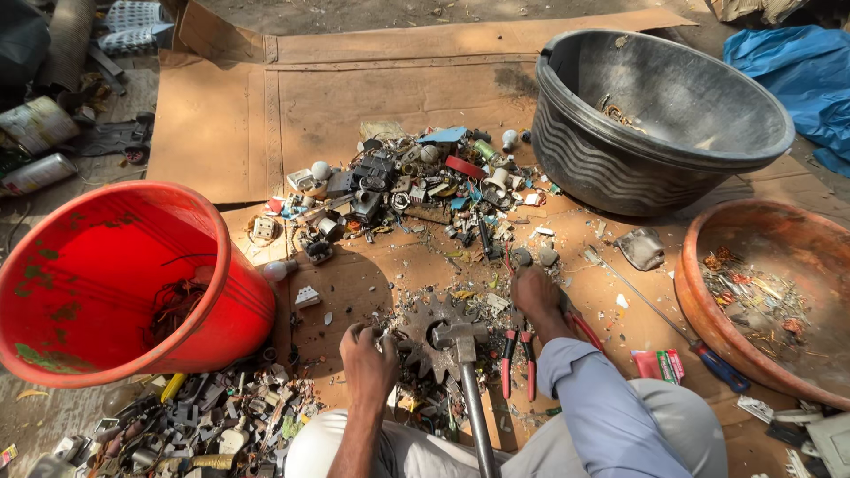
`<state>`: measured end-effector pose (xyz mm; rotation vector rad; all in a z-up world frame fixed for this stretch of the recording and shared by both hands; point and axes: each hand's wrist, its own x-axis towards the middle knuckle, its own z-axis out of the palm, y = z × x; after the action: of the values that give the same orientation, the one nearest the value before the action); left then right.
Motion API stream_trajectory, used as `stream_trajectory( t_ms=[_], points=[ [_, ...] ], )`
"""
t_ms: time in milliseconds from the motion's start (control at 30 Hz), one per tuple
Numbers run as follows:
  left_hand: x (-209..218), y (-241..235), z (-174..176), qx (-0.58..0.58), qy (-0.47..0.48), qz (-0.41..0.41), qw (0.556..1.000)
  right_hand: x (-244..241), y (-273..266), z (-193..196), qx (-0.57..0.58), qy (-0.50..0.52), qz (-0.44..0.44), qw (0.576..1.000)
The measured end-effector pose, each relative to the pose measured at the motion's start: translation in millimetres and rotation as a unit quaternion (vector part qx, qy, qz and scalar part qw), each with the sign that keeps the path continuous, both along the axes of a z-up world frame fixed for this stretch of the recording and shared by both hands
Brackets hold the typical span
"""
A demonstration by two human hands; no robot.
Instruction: The person sits on a cardboard sheet and uses a hammer and pliers to break apart and dismantle small electronic components. They repeatedly strike metal parts to separate them and use pliers to pull out wires or small pieces, sorting the debris into piles.
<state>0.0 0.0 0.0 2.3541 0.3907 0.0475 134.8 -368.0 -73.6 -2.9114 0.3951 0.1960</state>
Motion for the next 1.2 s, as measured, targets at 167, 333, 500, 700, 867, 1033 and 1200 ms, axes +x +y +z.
stream_trajectory(
  t_ms=[167,333,500,700,867,1033,1200],
  points=[
    [-1.5,-4.9,21.3,-0.047,0.014,-0.007,0.999,-4.5,-16.4,14.4,0.136,-0.14,-0.053,0.979],
    [-14.4,2.3,19.1,-0.066,0.066,-0.001,0.996,-33.0,13.4,84.1,0.507,-0.073,-0.224,0.829],
    [-22.0,8.0,6.2,-0.087,0.05,0.027,0.995,-63.6,34.7,123.4,0.668,-0.069,-0.178,0.719],
    [-32.3,12.4,5.5,-0.126,0.033,0.033,0.991,-127.5,62.3,119.8,0.792,-0.034,-0.159,0.589],
    [-40.3,9.9,4.5,-0.137,0.001,0.039,0.99,-165.4,81.3,124.8,0.811,-0.007,-0.154,0.565],
    [-62.9,-1.2,9.2,-0.271,-0.258,-0.06,0.925,-189.3,108.7,139.7,0.481,-0.067,0.024,0.874],
    [-113.6,-21.5,34.5,0.016,-0.226,-0.199,0.954,-204.4,129.3,133.6,0.321,-0.243,0.29,0.868]
  ],
)
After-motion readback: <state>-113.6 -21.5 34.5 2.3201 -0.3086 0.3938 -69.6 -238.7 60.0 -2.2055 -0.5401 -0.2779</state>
